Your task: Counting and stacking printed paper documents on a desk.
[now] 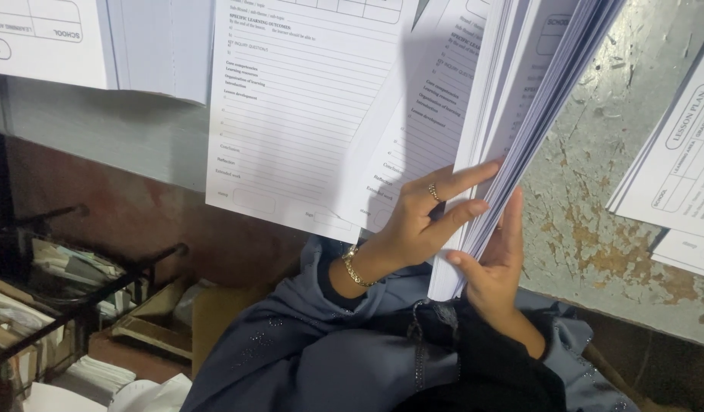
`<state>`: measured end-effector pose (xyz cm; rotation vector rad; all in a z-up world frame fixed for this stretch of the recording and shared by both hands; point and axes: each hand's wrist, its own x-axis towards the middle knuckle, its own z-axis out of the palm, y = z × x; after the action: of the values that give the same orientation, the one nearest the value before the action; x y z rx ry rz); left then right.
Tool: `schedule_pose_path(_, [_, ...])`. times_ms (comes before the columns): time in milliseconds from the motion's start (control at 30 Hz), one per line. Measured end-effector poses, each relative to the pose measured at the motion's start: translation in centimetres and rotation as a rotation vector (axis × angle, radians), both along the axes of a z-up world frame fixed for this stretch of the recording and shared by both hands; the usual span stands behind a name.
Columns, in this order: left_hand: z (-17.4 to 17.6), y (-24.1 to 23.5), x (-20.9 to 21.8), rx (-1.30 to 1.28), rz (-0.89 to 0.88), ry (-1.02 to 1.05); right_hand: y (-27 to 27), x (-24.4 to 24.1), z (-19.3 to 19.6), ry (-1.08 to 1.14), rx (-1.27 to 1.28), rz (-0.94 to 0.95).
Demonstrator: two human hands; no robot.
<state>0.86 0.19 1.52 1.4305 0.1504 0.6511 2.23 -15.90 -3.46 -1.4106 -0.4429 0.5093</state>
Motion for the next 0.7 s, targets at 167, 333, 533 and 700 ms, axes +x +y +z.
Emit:
schedule_pose_path(167, [0.8,0.5,-0.2,0.027,-0.002,0.014,1.0,0.0,1.3,-0.002,0.011,-0.006])
schedule_pose_path(333, [0.6,0.3,-1.3,0.066,-0.013,0.055,2.2,-0.1,3.0,-0.030,0.008,-0.008])
schedule_pose_path(533, [-0.6,0.5,-1.2,0.149,0.008,0.143,3.4,-0.4,4.4,-0.005,0.076,-0.041])
schedule_pose_path(700, [-0.8,1.3,-0.8,0.159,0.052,0.119,2.5,-0.7,6.1,-0.263,-0.077,-0.188])
